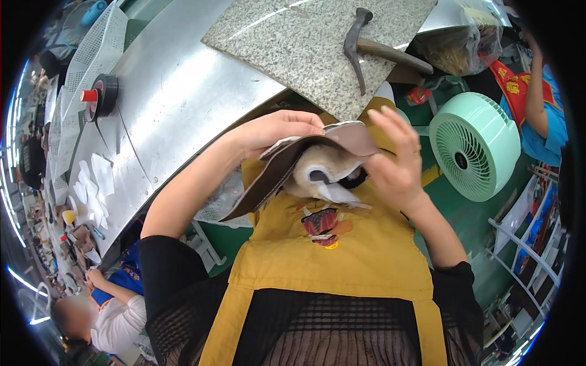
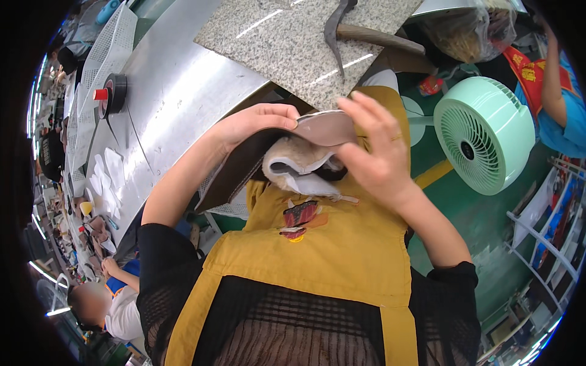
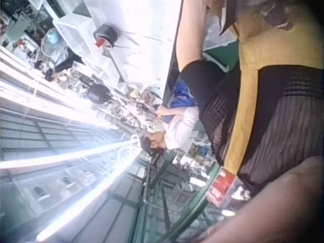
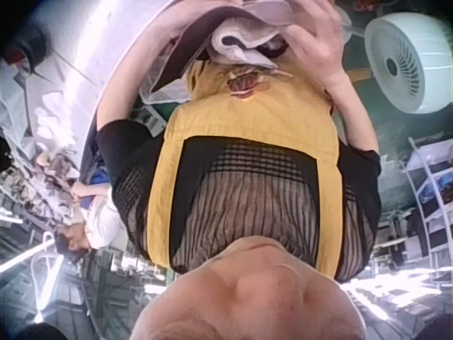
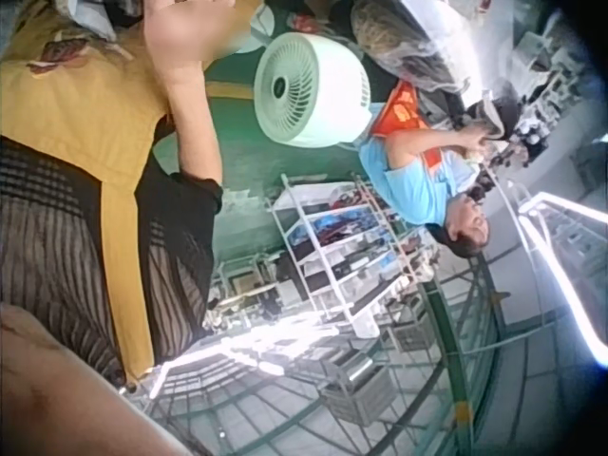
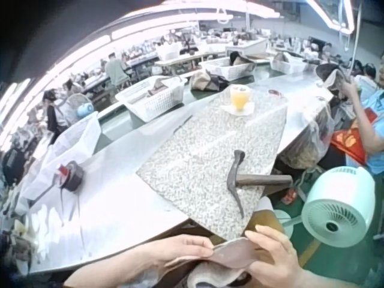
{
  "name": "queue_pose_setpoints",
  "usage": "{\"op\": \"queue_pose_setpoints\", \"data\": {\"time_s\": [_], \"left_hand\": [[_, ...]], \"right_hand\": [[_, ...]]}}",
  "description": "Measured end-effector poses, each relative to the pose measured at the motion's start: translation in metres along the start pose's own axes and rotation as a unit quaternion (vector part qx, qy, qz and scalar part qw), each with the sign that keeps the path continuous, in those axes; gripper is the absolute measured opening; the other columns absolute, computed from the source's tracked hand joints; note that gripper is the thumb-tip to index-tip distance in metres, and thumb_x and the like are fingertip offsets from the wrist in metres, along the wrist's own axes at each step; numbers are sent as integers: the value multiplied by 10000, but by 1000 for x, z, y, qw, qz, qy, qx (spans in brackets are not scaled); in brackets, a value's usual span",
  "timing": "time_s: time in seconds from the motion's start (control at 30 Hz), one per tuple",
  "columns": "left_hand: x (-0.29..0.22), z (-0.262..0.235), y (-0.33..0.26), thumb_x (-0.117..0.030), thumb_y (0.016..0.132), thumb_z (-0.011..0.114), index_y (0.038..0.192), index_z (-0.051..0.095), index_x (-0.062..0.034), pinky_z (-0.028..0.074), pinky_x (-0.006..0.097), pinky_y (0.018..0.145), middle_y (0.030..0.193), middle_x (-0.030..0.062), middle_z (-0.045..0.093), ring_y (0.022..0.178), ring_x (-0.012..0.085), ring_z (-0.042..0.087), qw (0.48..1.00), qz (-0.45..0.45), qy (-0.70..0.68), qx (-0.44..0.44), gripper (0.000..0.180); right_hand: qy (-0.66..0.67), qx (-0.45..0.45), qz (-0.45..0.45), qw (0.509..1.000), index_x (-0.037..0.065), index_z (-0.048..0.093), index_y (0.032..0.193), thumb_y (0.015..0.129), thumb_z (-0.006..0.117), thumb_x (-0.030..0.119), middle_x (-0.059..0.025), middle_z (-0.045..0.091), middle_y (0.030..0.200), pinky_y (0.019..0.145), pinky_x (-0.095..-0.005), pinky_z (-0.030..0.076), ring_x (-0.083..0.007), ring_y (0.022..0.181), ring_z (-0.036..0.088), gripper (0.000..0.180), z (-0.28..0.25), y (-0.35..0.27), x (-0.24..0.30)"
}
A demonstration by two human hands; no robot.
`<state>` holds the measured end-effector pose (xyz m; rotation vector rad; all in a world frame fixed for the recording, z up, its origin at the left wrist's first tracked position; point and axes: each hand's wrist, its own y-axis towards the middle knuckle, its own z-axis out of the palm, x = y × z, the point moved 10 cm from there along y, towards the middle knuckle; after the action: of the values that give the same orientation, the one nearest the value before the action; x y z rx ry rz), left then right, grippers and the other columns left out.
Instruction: The person uses a hammer to tap the edges of a slipper sole onto a granite block, then flips the slipper to work on the other side. They apply glue from a bottle to the sole and press a white insole into place, smoothing it with their hands.
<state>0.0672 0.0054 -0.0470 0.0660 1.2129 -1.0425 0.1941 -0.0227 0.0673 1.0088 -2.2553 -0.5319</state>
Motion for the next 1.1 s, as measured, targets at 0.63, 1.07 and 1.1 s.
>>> {"op": "queue_pose_setpoints", "data": {"time_s": [0.63, 1.07, 1.1], "left_hand": [[-36, 15, -1, -159, 870, 620, 925, 669, -5, 435, 230, 732, 834, -2, 629, 798, 62, 543, 974, -7, 224, -2, 171], [-82, 2, 0, -185, 789, 667, 842, 670, -97, 477, 301, 633, 776, 38, 596, 656, 186, 600, 815, 147, 466, -312, 102], [-84, 3, 0, -189, 786, 669, 838, 669, -104, 478, 304, 628, 780, 34, 589, 662, 194, 601, 804, 146, 479, -321, 100]], "right_hand": [[353, 301, 244, 852, 15, 598, 920, 820, 662, 212, -91, 615, 828, 683, -289, 432, -195, 756, 561, 230, 53, -5, -64], [344, 210, 379, 833, 17, 563, 868, 795, 699, 199, -41, 588, 789, 663, -253, 433, -109, 746, 555, 238, 55, 9, -122], [316, 203, 369, 850, 20, 565, 861, 786, 702, 190, -46, 586, 794, 666, -260, 434, -123, 743, 558, 230, 51, 12, -124]]}}
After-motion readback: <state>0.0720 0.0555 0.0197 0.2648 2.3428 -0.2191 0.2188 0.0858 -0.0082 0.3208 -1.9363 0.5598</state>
